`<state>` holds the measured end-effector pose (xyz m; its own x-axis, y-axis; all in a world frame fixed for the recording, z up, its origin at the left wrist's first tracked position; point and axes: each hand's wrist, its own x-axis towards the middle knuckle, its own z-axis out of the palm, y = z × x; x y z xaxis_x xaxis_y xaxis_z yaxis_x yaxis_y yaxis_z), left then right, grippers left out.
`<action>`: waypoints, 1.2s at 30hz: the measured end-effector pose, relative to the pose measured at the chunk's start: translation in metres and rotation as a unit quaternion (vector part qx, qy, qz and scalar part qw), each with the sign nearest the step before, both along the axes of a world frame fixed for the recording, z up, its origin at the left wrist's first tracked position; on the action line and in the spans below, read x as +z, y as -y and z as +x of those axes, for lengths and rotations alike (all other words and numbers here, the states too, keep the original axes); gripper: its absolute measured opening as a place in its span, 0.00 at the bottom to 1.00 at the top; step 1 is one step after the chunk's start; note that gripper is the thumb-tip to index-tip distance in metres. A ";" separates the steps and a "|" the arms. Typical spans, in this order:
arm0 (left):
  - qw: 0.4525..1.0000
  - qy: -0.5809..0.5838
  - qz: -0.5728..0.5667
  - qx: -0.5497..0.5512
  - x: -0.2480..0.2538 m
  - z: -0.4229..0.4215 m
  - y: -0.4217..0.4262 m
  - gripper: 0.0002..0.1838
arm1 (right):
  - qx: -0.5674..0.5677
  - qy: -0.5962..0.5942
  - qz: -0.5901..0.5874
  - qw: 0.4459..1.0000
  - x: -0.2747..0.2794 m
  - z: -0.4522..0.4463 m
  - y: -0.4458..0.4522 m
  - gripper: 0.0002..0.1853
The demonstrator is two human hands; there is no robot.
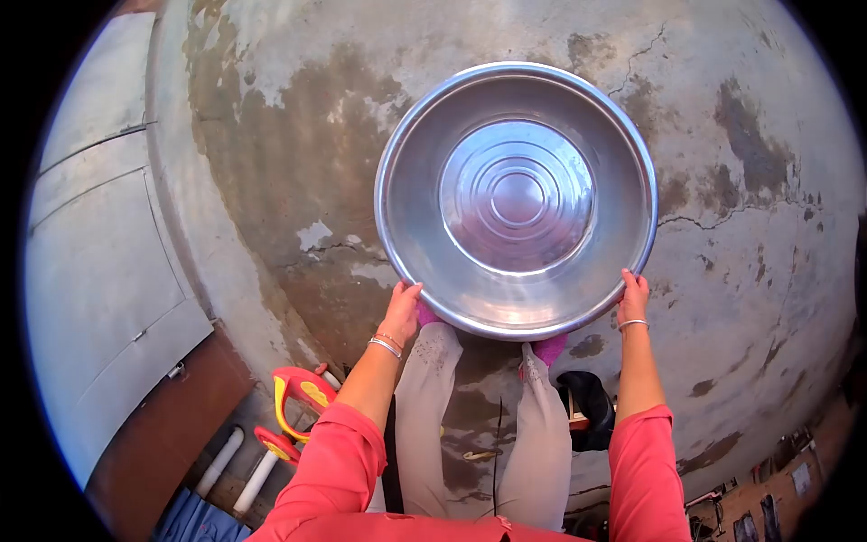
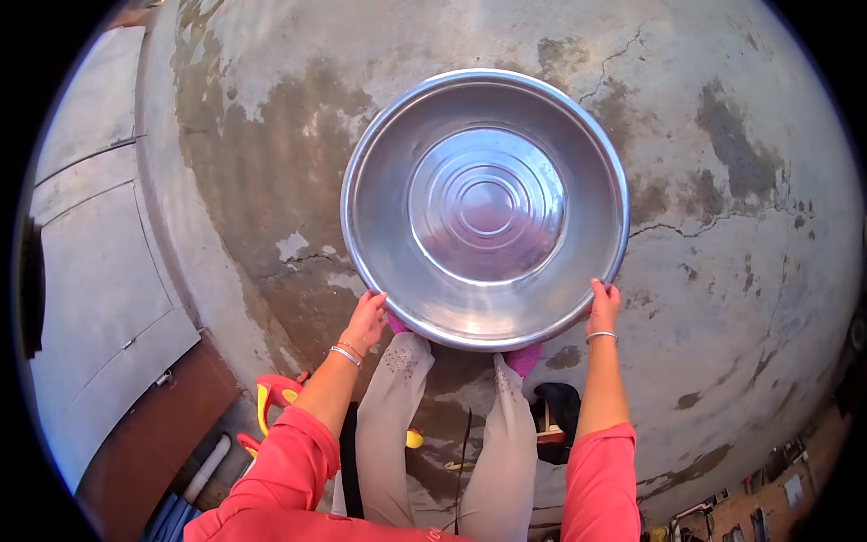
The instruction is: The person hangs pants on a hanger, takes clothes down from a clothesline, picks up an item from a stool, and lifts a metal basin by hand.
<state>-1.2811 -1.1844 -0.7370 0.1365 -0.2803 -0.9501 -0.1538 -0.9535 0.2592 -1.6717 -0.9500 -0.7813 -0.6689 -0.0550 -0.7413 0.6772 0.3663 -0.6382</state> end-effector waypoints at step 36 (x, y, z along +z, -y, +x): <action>0.918 -0.092 -0.342 0.181 0.539 0.109 0.367 0.12 | 0.089 -0.166 -0.178 0.966 0.585 0.105 0.405 0.06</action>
